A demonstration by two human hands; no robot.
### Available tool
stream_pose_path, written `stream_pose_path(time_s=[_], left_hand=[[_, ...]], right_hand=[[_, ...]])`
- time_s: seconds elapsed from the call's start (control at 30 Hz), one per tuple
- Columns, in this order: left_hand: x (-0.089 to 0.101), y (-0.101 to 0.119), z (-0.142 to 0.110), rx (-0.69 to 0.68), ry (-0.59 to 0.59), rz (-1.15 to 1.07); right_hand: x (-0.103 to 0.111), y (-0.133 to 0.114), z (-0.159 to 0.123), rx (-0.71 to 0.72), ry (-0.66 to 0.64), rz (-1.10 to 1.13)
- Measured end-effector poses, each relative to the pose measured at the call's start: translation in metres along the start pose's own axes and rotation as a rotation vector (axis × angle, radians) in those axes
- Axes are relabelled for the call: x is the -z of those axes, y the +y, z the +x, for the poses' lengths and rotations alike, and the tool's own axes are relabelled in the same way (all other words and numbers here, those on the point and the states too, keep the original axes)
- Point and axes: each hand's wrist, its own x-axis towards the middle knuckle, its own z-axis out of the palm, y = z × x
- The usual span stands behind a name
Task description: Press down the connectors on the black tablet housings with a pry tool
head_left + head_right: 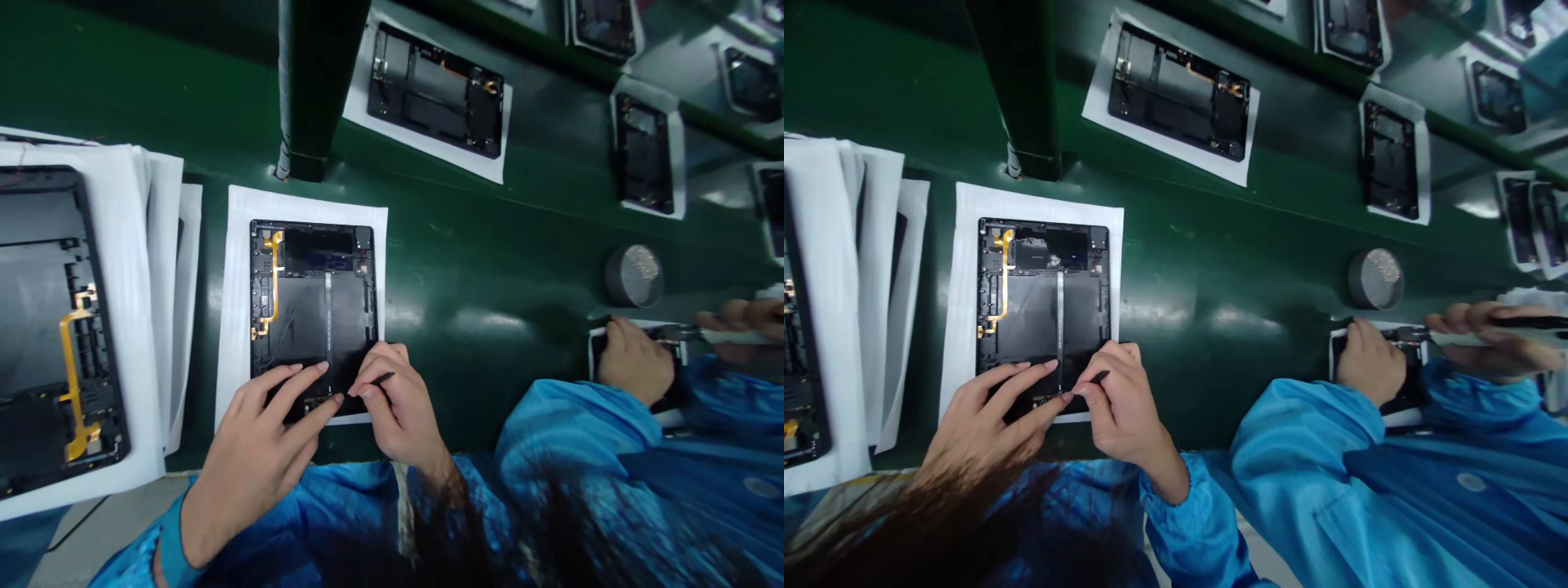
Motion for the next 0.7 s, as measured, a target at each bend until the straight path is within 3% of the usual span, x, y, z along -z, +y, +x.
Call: stream_pose_path(time_s=[0.2, 0.5, 0.7], left_hand=[[0.0022, 0.0016, 0.002, 0.029, -0.022, 0.017], [0.0029, 0.0014, 0.0024, -0.033, 0.032, 0.012], [-0.0013, -0.0003, -0.0043, -0.018, -0.008, 0.017]], right_hand=[[-0.0008, 0.0017, -0.001, 0.008, 0.021, 0.003], [-0.0012, 0.0016, -0.0016, 0.0, 0.026, 0.006], [-0.0011, 0.0028, -0.001, 0.008, 0.026, 0.005]])
